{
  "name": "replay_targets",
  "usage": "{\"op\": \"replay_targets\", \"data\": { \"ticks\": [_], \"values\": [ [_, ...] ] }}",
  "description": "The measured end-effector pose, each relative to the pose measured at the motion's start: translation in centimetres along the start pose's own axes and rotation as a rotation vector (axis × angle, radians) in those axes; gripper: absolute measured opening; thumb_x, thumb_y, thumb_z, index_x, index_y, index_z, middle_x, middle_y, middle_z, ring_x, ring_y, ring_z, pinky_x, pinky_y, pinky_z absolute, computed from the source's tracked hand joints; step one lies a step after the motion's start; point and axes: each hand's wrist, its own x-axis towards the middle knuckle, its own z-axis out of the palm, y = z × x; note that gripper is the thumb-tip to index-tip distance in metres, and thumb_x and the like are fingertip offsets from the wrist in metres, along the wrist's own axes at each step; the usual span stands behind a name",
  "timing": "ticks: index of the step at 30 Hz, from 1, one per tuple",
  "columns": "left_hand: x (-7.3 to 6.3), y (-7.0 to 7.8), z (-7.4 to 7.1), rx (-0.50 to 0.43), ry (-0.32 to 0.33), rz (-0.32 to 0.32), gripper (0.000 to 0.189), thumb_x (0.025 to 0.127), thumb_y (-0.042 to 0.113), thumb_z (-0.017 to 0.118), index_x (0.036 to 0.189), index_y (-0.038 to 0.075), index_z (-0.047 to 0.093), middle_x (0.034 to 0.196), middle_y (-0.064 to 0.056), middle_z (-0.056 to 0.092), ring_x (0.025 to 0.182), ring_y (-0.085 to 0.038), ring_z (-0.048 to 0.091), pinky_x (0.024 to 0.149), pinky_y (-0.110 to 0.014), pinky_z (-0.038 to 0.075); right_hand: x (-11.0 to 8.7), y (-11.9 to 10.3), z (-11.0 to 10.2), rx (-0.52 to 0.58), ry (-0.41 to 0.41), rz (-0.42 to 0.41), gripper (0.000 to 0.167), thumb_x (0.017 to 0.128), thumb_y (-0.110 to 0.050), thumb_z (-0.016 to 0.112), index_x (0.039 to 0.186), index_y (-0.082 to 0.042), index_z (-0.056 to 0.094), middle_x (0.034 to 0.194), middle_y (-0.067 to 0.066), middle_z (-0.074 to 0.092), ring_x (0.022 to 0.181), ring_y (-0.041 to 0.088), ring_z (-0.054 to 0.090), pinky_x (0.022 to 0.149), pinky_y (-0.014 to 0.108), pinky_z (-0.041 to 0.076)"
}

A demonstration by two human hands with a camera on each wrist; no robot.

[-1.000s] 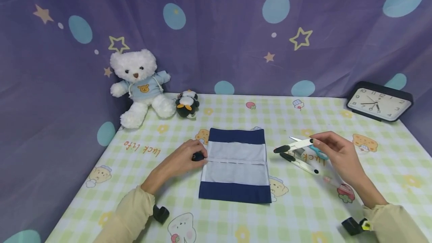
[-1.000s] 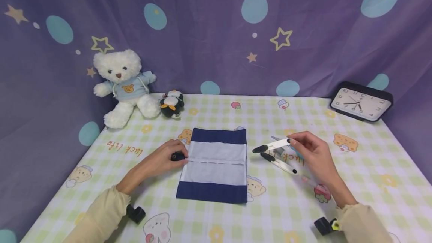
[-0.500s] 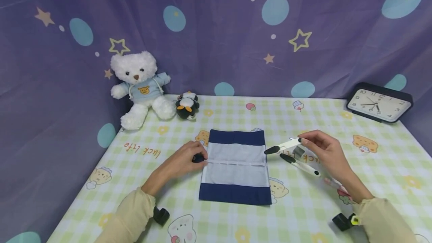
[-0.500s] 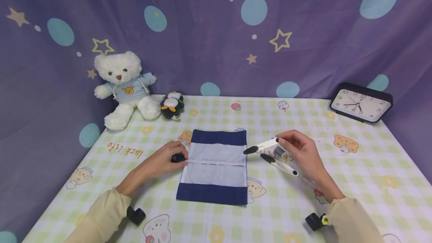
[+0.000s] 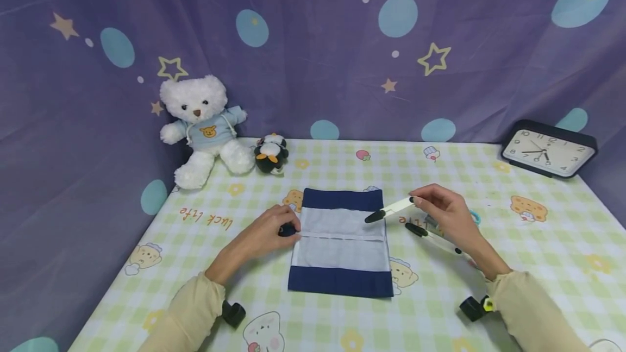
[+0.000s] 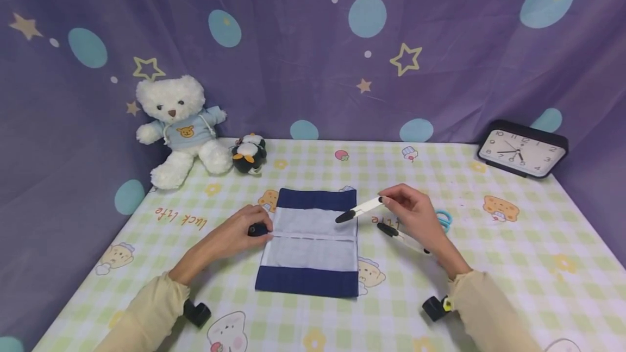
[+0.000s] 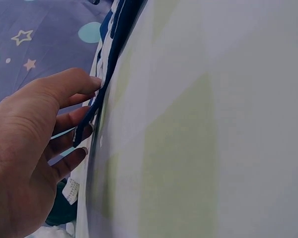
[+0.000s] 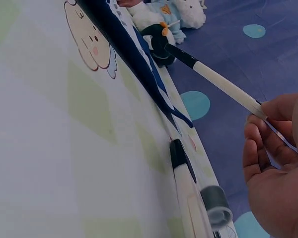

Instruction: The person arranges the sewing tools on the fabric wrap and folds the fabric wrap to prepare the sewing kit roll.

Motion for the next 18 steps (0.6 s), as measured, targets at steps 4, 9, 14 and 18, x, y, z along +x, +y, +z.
{"op": "replay_targets", "data": {
  "ticks": [4,9,14,18],
  "values": [
    [0.1,-0.1,0.0,-0.001,0.002,0.005,0.006,0.096,0.021,0.077,0.098,0.020,0.071,0.100,0.010,0.059,0.096,-0.015,0.056,0.085,-0.039,0.049,0.6,0.4,0.7,0.009,-0.019,0.003,0.016,0.102,0.005,0.061,0.115,0.011,0.067,0.104,0.009,0.071,0.084,0.022,0.066,0.070,0.025,0.052],
    [0.1,0.0,0.0,-0.003,0.006,0.008,0.007,0.095,0.020,0.077,0.097,0.020,0.071,0.098,0.010,0.058,0.093,-0.014,0.055,0.083,-0.037,0.049,1.3,0.8,1.5,-0.004,-0.048,0.026,0.018,0.103,0.000,0.062,0.116,0.010,0.068,0.105,0.014,0.071,0.088,0.026,0.069,0.076,0.027,0.055],
    [0.1,-0.1,0.0,0.003,0.007,0.004,0.007,0.095,0.020,0.078,0.097,0.020,0.071,0.098,0.010,0.058,0.095,-0.014,0.056,0.084,-0.037,0.049,2.1,0.9,2.3,-0.013,-0.070,0.063,0.019,0.103,-0.005,0.063,0.116,0.009,0.069,0.107,0.017,0.071,0.090,0.030,0.069,0.079,0.030,0.055],
    [0.1,0.0,0.1,0.005,0.006,-0.003,0.007,0.096,0.021,0.078,0.097,0.020,0.070,0.099,0.010,0.058,0.096,-0.015,0.056,0.084,-0.038,0.049,2.5,1.0,2.9,-0.011,-0.085,0.063,0.018,0.103,-0.005,0.064,0.115,0.007,0.070,0.108,0.017,0.070,0.091,0.032,0.068,0.077,0.031,0.055]
  ]
}}
